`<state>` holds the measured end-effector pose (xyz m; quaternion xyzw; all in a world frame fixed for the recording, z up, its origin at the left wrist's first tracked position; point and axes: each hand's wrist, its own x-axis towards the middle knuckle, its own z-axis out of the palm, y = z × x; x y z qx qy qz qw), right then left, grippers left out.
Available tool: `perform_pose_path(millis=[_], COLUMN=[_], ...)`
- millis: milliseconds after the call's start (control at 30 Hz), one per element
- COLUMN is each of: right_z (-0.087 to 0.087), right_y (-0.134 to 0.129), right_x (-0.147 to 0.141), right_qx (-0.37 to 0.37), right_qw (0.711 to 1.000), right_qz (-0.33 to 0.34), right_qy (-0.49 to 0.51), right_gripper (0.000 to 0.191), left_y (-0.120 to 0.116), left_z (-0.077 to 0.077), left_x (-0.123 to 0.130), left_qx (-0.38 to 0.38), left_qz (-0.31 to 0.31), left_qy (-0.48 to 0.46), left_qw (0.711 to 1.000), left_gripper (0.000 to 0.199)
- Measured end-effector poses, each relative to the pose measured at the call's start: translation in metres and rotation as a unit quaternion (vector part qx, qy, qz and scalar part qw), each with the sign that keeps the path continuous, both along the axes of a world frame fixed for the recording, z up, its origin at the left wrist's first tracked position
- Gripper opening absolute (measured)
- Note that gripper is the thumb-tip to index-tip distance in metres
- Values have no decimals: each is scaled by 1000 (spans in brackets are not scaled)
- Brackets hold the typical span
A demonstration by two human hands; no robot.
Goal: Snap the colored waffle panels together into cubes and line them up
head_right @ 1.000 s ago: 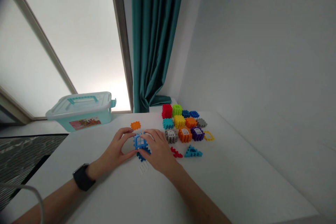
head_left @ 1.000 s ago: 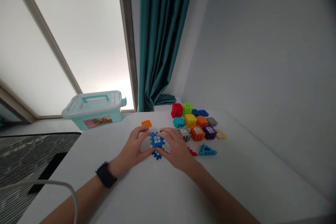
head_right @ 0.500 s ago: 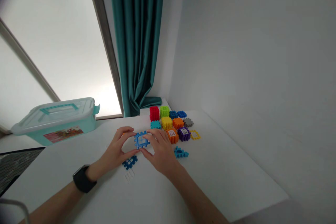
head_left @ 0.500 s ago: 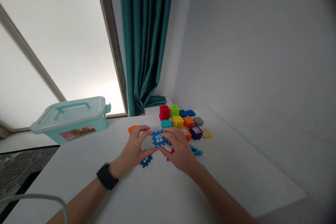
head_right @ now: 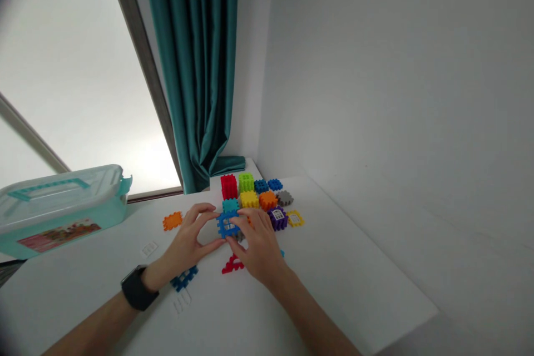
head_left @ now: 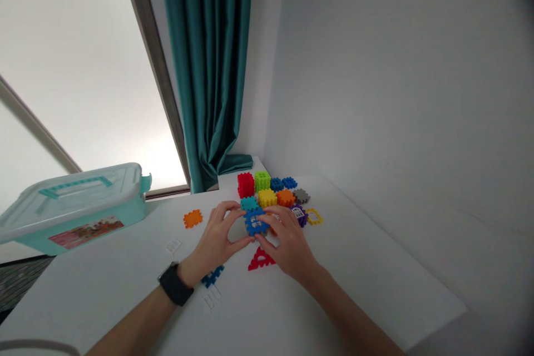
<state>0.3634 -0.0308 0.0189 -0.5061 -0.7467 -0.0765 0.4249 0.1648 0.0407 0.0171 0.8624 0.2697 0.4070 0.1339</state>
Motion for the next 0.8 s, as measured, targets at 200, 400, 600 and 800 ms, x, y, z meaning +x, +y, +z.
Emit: perform_pose_path(millis=[200,400,600,800], right_z=[0,0,-10,-26], right_y=[9,31,59,96], right_x=[20,69,120,159], right_qx=[5,-12,-20,-80], right_qw=[1000,999,998,992], right_qz=[-14,-34,-47,-85], right_qy=[2,20,33,50], right_gripper=[27,22,20,21], left_y=[4,13,30,39], left_z=[1,-9,-28,-40], left_x=[11,10,3,1], left_qx=[-19,-37,-71,-106], left_qz=[-3,21,71,84], left_qy=[1,-23,-36,-13], left_qw=[1000,999,994,991], left_gripper=[47,27,14,15])
